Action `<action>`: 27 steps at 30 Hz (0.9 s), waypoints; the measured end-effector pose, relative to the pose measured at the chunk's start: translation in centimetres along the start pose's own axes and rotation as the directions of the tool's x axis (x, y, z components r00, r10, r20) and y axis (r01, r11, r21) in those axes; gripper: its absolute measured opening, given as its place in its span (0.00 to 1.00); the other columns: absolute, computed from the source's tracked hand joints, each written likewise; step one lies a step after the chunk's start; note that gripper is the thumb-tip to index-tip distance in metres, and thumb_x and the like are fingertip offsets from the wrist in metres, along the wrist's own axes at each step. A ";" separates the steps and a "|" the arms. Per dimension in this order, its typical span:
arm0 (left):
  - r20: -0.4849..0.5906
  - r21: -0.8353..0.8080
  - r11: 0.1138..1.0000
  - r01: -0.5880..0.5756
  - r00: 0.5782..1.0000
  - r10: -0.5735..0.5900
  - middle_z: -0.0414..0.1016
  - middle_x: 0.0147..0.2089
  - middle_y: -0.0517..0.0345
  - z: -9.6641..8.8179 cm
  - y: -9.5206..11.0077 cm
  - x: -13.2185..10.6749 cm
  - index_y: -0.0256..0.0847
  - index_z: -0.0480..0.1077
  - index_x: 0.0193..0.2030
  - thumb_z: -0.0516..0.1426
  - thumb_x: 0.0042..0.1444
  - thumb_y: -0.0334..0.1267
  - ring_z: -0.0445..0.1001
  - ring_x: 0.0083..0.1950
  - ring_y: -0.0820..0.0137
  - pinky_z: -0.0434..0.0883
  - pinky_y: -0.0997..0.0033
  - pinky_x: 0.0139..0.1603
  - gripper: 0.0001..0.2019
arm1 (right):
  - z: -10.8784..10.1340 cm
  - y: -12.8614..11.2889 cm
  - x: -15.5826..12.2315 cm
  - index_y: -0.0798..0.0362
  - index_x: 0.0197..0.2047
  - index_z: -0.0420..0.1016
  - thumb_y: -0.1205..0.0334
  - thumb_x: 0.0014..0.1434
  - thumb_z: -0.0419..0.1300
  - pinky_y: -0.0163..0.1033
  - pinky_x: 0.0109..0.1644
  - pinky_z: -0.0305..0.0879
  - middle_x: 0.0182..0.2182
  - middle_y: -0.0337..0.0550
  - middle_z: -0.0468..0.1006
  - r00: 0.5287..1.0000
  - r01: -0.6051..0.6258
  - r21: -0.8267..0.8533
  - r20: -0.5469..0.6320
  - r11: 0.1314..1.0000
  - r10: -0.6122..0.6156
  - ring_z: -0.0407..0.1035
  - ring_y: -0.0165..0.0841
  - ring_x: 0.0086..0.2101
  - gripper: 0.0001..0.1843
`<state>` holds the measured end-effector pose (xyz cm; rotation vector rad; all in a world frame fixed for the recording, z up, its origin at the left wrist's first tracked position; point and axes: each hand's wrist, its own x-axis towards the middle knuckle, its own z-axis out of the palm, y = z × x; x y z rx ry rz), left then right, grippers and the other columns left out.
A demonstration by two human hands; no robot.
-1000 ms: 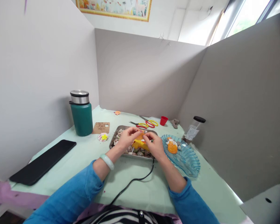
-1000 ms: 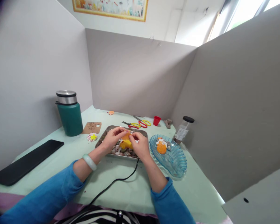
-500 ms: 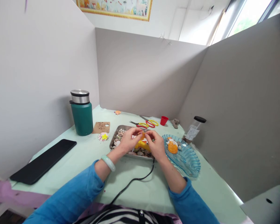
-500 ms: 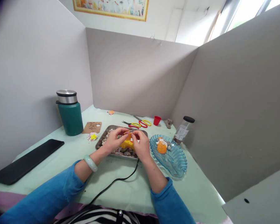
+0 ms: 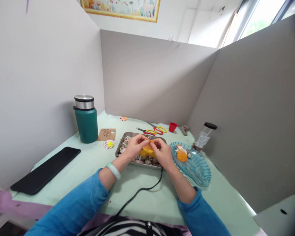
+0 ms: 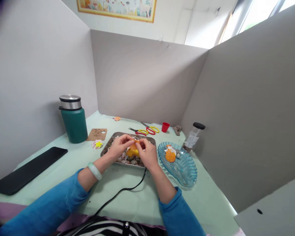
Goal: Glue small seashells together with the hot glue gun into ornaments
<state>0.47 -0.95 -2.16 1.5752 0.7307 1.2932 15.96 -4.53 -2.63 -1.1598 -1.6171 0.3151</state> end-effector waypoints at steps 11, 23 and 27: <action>-0.002 -0.064 0.990 0.128 0.992 -0.129 0.75 0.30 0.57 0.4 0.7 0.0 0.35 0.73 0.32 0.65 0.42 0.44 0.72 0.32 0.71 0.68 0.72 0.36 0.15 | -0.1 0.0 0.0 0.53 0.37 0.73 0.54 0.60 0.56 0.36 0.36 0.65 0.31 0.41 0.77 0.996 0.023 0.045 -0.090 0.999 -0.019 0.69 0.32 0.30 0.11; -0.022 -0.071 0.985 0.159 0.987 -0.161 0.75 0.28 0.57 0.1 0.6 0.0 0.35 0.74 0.31 0.64 0.43 0.42 0.71 0.29 0.71 0.68 0.72 0.33 0.12 | -0.1 -0.2 0.0 0.53 0.38 0.73 0.52 0.60 0.56 0.36 0.35 0.65 0.31 0.42 0.77 0.998 -0.002 0.063 -0.059 0.998 0.006 0.69 0.33 0.29 0.13; 0.027 -0.099 0.972 0.212 0.977 -0.210 0.76 0.30 0.56 0.1 0.6 -0.1 0.35 0.75 0.34 0.65 0.43 0.44 0.72 0.29 0.71 0.68 0.73 0.32 0.15 | -0.1 -0.1 0.0 0.53 0.37 0.73 0.53 0.60 0.56 0.36 0.36 0.65 0.31 0.41 0.77 0.996 -0.011 0.065 -0.085 0.998 0.016 0.69 0.32 0.30 0.12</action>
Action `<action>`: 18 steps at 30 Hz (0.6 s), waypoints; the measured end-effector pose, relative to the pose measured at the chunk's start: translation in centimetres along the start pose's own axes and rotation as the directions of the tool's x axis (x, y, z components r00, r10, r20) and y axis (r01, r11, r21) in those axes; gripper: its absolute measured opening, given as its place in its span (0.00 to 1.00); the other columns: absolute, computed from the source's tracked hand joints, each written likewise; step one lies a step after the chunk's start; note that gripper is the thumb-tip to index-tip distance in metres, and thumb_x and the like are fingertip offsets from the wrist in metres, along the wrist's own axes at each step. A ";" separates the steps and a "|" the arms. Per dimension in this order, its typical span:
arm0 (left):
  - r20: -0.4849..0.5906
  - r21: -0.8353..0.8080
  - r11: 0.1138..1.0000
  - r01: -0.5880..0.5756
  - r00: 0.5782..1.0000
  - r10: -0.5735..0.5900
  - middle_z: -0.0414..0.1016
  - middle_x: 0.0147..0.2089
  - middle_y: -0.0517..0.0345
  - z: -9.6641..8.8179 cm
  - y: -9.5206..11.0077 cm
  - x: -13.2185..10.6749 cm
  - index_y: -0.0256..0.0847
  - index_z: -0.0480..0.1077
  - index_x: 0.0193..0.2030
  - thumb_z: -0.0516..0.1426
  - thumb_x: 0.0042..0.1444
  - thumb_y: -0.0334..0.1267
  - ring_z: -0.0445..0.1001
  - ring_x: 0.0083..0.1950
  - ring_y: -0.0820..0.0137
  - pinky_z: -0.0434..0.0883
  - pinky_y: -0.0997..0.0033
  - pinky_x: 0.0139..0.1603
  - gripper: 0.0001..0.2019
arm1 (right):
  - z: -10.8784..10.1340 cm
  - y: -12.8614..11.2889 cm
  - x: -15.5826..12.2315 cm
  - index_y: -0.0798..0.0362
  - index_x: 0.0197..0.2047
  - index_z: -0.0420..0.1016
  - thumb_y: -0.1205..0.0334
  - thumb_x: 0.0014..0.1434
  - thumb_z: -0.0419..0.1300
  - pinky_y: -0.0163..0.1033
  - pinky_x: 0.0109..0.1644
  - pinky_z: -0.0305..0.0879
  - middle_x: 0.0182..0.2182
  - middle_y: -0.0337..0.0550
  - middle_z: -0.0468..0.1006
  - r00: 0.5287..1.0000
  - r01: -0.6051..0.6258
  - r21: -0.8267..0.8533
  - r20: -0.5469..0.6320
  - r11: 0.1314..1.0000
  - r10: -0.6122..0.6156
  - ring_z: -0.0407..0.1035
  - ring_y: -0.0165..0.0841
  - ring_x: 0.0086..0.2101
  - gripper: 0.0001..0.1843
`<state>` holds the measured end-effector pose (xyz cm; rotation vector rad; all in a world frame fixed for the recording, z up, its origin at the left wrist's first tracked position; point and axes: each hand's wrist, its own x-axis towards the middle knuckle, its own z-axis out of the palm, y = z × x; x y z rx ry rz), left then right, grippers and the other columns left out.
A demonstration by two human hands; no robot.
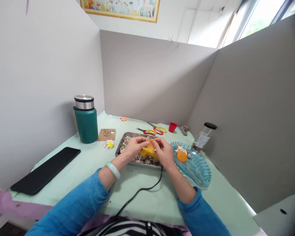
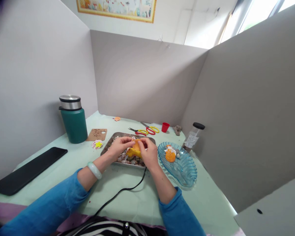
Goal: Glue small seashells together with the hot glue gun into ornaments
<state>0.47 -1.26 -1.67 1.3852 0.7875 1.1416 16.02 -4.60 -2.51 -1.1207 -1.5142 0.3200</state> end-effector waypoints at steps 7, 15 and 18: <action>0.010 0.083 0.996 -0.018 1.000 0.017 0.73 0.26 0.59 -0.1 -0.1 0.0 0.35 0.75 0.30 0.64 0.45 0.48 0.69 0.27 0.73 0.65 0.75 0.29 0.15 | -0.1 -0.2 0.0 0.53 0.36 0.74 0.53 0.60 0.55 0.37 0.36 0.65 0.31 0.42 0.78 1.000 0.028 -0.002 -0.007 1.000 -0.028 0.69 0.33 0.30 0.12; -0.017 0.086 0.994 -0.068 0.997 0.069 0.72 0.25 0.59 -0.1 0.2 -0.1 0.35 0.73 0.27 0.63 0.45 0.47 0.69 0.27 0.73 0.66 0.74 0.30 0.14 | 0.0 -0.3 -0.1 0.53 0.38 0.74 0.51 0.59 0.56 0.36 0.34 0.65 0.30 0.40 0.77 1.000 0.009 -0.004 0.030 1.000 -0.009 0.69 0.32 0.29 0.14; -0.016 0.081 0.996 -0.047 0.999 0.049 0.73 0.25 0.59 -0.1 0.1 -0.1 0.35 0.74 0.28 0.64 0.44 0.47 0.69 0.27 0.72 0.66 0.74 0.29 0.15 | 0.0 -0.1 -0.1 0.52 0.38 0.73 0.50 0.60 0.56 0.36 0.33 0.64 0.28 0.39 0.76 0.999 0.017 -0.032 0.044 0.999 -0.016 0.68 0.32 0.28 0.14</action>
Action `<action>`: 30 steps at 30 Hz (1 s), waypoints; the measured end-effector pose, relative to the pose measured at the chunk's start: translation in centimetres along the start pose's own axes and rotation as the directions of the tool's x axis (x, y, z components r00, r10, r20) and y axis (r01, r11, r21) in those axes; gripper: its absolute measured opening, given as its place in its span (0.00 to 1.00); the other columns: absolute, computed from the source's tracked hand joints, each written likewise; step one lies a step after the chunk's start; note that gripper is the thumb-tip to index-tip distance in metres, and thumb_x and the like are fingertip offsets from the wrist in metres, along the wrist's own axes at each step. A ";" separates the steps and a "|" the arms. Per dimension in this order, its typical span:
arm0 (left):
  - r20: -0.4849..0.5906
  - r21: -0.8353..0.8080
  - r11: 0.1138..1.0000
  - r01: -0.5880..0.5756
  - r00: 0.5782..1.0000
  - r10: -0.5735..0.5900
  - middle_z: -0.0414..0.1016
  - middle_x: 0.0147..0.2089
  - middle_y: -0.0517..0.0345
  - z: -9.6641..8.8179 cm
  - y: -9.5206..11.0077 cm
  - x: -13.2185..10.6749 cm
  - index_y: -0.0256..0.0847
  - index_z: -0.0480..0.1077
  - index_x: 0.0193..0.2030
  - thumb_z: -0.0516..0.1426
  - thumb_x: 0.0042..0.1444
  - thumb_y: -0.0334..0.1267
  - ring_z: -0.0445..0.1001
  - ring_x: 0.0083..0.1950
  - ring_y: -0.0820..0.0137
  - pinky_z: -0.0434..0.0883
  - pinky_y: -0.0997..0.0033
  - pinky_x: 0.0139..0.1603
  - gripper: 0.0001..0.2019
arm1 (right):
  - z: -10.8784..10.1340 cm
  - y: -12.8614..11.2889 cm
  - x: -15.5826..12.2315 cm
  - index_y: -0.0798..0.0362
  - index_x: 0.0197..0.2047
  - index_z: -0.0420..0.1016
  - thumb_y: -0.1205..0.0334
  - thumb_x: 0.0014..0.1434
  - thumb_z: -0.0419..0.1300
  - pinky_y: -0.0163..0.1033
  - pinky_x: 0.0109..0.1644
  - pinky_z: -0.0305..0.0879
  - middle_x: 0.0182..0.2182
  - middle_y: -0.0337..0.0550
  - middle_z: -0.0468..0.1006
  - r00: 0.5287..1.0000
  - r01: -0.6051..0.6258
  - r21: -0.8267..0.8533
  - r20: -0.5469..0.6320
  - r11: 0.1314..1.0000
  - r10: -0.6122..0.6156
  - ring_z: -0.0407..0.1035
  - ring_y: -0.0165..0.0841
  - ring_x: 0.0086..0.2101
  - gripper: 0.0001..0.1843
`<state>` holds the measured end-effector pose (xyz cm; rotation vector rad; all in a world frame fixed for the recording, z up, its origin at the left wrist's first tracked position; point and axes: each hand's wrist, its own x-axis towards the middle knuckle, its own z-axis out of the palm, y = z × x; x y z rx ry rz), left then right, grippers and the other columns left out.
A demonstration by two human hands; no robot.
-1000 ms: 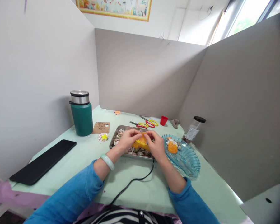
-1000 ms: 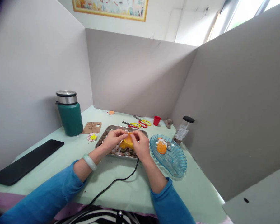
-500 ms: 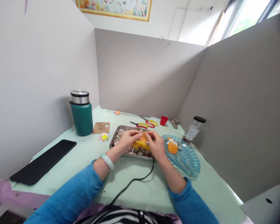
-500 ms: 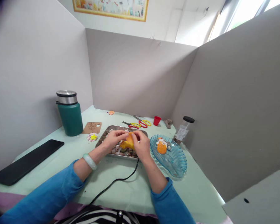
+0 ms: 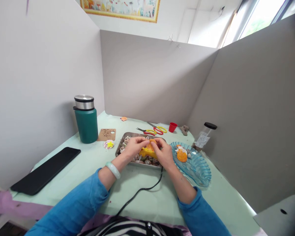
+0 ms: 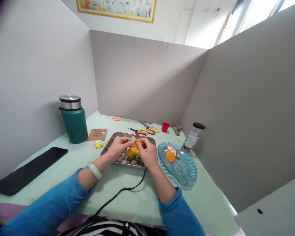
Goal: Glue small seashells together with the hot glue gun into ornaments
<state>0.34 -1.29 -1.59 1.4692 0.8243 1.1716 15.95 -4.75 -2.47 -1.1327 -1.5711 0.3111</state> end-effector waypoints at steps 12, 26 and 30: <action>-0.045 -0.101 0.994 -0.033 0.999 0.029 0.75 0.31 0.58 0.4 0.2 0.0 0.36 0.72 0.34 0.67 0.40 0.46 0.72 0.32 0.72 0.70 0.71 0.37 0.18 | -0.1 -0.1 -0.1 0.53 0.37 0.74 0.54 0.60 0.55 0.35 0.34 0.63 0.28 0.39 0.76 1.000 -0.001 -0.015 -0.025 1.000 0.001 0.67 0.31 0.27 0.12; -0.082 -0.121 0.991 -0.060 0.995 0.050 0.76 0.32 0.56 0.2 0.2 0.1 0.35 0.74 0.33 0.66 0.41 0.42 0.73 0.33 0.71 0.69 0.71 0.38 0.15 | 0.0 -0.3 0.1 0.52 0.42 0.74 0.51 0.57 0.59 0.37 0.36 0.66 0.33 0.42 0.78 0.999 0.008 0.062 -0.038 0.998 -0.006 0.69 0.32 0.29 0.15; -0.116 -0.108 0.992 -0.070 0.992 0.057 0.77 0.32 0.56 0.2 0.3 0.1 0.35 0.74 0.33 0.66 0.42 0.42 0.73 0.33 0.71 0.69 0.71 0.39 0.14 | 0.0 -0.2 0.0 0.53 0.42 0.73 0.52 0.58 0.58 0.37 0.36 0.66 0.32 0.42 0.78 0.999 -0.005 0.071 -0.031 0.997 0.007 0.69 0.32 0.29 0.14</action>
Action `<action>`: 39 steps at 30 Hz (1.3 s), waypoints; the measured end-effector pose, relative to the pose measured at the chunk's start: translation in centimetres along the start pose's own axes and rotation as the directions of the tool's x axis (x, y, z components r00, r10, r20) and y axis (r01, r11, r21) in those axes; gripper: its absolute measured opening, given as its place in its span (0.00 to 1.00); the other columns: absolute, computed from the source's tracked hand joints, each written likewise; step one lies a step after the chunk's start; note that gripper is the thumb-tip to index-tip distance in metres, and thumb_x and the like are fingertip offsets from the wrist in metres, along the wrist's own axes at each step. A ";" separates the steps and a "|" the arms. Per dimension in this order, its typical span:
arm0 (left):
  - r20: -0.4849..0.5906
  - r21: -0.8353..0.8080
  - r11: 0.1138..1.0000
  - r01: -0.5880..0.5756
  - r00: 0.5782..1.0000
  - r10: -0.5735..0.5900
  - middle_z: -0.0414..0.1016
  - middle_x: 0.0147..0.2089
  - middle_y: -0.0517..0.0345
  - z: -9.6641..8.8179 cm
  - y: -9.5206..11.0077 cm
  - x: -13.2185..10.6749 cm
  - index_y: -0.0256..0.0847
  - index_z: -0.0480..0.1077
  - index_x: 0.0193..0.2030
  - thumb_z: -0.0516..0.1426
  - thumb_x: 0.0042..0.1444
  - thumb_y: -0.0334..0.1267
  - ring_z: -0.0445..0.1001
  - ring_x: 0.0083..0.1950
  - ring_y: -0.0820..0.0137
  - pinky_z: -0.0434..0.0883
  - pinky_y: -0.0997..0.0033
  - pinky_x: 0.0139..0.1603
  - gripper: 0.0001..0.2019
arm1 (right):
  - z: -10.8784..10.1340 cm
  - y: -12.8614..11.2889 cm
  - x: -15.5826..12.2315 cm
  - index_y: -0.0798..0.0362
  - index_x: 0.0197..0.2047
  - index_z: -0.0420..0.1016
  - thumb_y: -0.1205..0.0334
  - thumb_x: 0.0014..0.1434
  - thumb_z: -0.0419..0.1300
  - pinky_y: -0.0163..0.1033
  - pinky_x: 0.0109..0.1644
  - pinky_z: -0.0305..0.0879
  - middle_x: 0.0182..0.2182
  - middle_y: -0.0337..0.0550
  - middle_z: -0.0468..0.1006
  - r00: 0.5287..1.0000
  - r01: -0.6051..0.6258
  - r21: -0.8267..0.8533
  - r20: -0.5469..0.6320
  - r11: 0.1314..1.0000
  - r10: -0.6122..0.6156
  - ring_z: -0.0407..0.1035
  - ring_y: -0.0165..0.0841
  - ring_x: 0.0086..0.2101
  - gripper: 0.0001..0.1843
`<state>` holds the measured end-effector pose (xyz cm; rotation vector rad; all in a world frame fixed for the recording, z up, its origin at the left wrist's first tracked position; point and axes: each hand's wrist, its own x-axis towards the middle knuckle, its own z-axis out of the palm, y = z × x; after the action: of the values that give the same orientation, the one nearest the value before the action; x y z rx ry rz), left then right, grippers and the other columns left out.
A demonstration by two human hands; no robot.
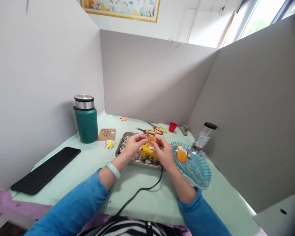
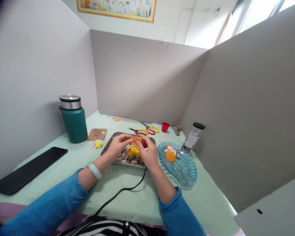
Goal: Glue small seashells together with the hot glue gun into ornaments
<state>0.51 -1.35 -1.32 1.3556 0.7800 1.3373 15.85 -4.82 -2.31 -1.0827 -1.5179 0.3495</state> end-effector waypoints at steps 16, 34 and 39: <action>-0.088 -0.107 0.989 0.100 0.990 -0.109 0.75 0.30 0.57 -0.5 -0.6 0.3 0.35 0.74 0.30 0.68 0.37 0.43 0.68 0.29 0.74 0.66 0.73 0.34 0.16 | 0.1 0.5 0.0 0.48 0.54 0.68 0.62 0.56 0.62 0.41 0.45 0.67 0.46 0.45 0.72 0.959 0.263 -0.088 0.135 0.961 -0.250 0.68 0.34 0.37 0.22; -0.001 -0.073 0.997 -0.006 1.000 0.006 0.77 0.36 0.54 0.0 0.4 -0.1 0.36 0.75 0.37 0.63 0.47 0.45 0.71 0.39 0.69 0.67 0.70 0.44 0.15 | -0.4 0.6 0.2 0.50 0.28 0.65 0.48 0.63 0.52 0.35 0.29 0.56 0.20 0.33 0.66 0.990 -0.085 0.052 0.119 0.995 0.078 0.60 0.29 0.23 0.18; 0.044 -0.079 0.997 -0.019 0.999 0.023 0.76 0.32 0.55 -0.1 0.4 -0.2 0.35 0.75 0.32 0.64 0.46 0.43 0.71 0.36 0.69 0.67 0.70 0.41 0.12 | -0.4 0.4 0.2 0.51 0.28 0.65 0.48 0.63 0.51 0.35 0.28 0.54 0.19 0.33 0.65 0.983 -0.097 0.060 0.165 0.994 0.086 0.59 0.29 0.22 0.18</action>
<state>0.27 -1.66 -1.02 1.3309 0.6776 1.3357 16.39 -4.58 -2.40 -1.0942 -1.5904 0.5600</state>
